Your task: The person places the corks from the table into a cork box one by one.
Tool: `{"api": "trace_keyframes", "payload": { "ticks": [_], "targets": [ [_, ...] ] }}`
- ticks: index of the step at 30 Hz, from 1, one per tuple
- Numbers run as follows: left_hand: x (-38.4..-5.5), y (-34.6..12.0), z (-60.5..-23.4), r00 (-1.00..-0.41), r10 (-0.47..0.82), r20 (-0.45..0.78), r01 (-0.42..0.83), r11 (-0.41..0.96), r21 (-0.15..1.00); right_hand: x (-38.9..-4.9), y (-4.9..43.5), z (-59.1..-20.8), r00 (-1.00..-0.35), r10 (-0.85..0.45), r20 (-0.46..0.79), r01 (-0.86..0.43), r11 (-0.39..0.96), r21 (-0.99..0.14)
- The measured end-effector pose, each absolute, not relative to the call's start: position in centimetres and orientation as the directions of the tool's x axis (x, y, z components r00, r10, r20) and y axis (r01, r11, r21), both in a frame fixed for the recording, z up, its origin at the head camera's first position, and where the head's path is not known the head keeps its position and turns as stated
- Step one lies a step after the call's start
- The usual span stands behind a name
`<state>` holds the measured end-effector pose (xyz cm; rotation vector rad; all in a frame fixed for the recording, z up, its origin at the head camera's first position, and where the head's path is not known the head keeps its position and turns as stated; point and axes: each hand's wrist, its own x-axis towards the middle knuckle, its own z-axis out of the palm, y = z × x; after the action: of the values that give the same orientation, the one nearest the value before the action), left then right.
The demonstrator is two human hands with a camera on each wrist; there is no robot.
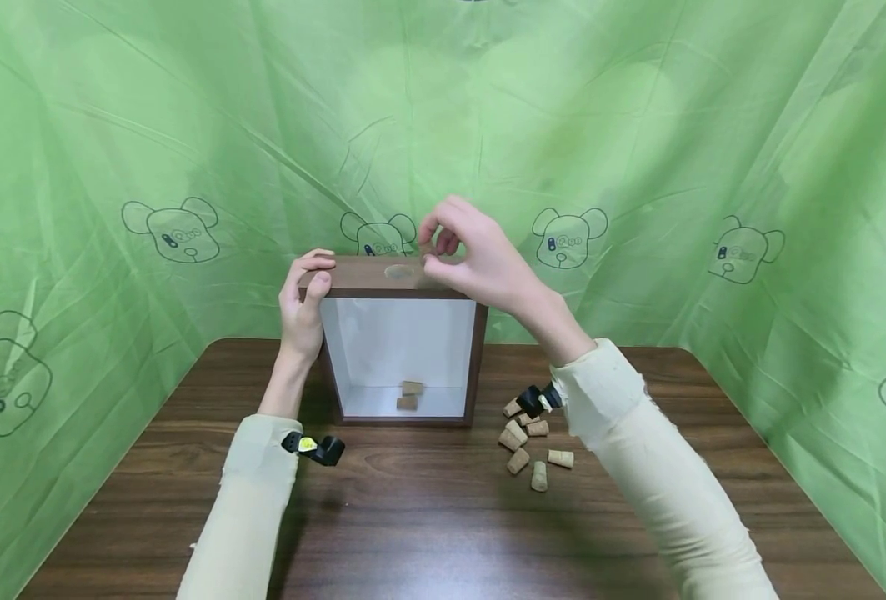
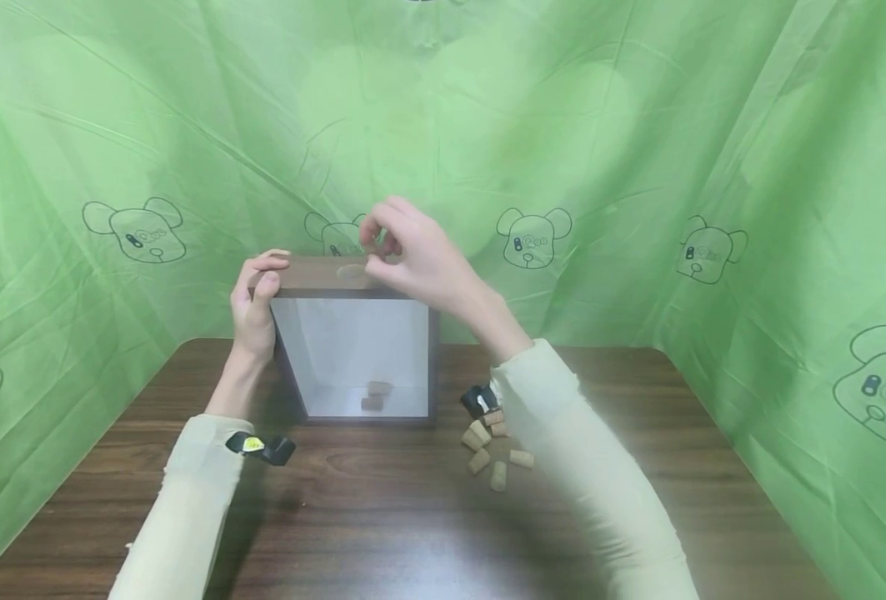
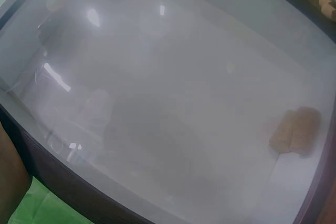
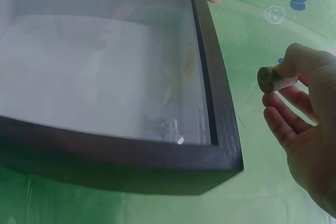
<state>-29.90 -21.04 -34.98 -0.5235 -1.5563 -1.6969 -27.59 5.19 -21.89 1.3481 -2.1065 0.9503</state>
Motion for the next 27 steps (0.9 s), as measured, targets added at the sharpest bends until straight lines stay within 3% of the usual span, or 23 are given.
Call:
{"api": "trace_keyframes", "payload": {
  "ticks": [5,14,27],
  "targets": [
    [-29.2,-20.7,-34.4,-0.629,-0.256,0.734,0.754,0.031,0.656,-28.2,3.7,-22.0,-0.431,-0.601,0.673,-0.902,0.288,-0.321],
    [-27.4,-19.8,-33.3,-0.631,-0.259,0.731,0.756,0.006,0.655,-29.6,1.9,-23.2,-0.527,-0.633,0.566,-0.849,0.365,-0.382],
    [-30.3,-21.0,-35.2,-0.604,-0.256,0.754,0.775,0.031,0.631,-30.3,1.3,-23.9,-0.544,-0.645,0.537,-0.839,0.412,-0.355]
  ]
}}
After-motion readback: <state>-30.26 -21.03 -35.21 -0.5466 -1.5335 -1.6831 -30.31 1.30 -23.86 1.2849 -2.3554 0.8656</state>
